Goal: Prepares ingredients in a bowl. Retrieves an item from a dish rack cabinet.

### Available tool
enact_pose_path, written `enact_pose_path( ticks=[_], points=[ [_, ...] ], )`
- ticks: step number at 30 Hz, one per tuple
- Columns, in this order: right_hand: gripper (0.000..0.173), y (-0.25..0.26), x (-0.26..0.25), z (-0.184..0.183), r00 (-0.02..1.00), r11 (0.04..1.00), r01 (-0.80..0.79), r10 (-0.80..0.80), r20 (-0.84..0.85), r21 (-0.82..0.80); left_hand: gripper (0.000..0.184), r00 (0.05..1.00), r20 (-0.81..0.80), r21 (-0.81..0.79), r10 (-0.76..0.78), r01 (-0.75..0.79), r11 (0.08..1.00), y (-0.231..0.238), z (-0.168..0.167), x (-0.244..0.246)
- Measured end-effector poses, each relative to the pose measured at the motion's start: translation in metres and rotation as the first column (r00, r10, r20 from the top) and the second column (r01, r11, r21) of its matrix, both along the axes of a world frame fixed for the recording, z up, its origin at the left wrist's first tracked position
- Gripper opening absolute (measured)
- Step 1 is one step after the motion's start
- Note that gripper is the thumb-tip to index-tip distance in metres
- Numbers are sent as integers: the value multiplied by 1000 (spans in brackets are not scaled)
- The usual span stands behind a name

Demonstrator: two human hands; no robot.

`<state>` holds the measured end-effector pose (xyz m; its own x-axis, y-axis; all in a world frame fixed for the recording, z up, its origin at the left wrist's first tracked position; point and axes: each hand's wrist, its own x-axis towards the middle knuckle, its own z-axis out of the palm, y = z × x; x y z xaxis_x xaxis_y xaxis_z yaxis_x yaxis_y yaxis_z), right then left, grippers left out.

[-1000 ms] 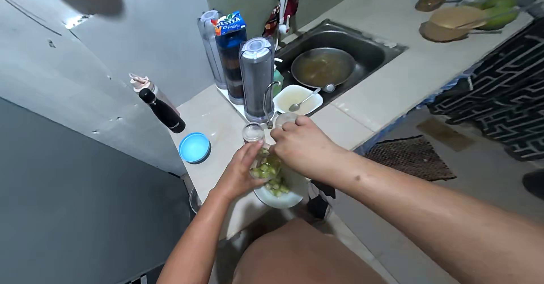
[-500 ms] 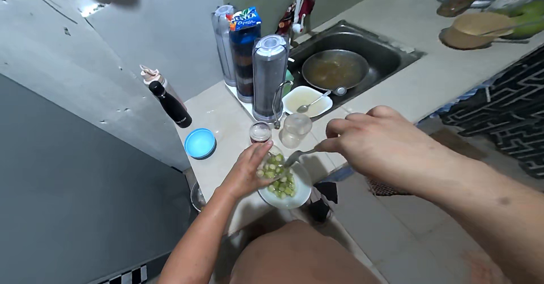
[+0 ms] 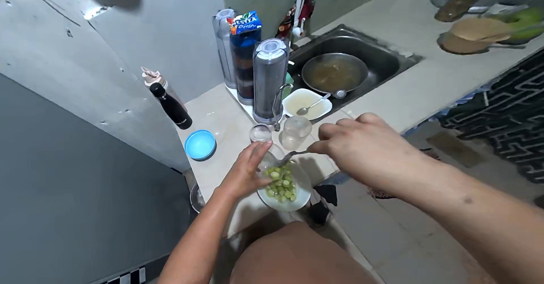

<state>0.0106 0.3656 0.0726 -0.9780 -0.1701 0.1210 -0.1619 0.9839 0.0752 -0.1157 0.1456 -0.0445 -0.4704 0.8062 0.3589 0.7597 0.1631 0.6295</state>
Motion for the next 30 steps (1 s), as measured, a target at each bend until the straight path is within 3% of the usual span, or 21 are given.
enact_pose_path(
  ticks=[4, 11, 22, 30],
  points=[
    [31, 0, -4, 7, 1000, 999, 25, -25, -18, -37, 98, 1000, -22, 30, -17, 17, 999, 2, -3, 0],
    [26, -18, -22, -31, 994, 997, 18, -10, 111, -75, 96, 997, -64, 29, -38, 40, 999, 7, 3, -1],
    [43, 24, 19, -5, 998, 996, 45, -41, 48, -83, 98, 1000, 0, 47, 27, -26, 999, -3, -4, -3],
    [31, -26, 3, -9, 988, 976, 153, -150, 28, -153, 107, 987, 131, 110, 88, -103, 989, -12, -6, 4]
  ],
)
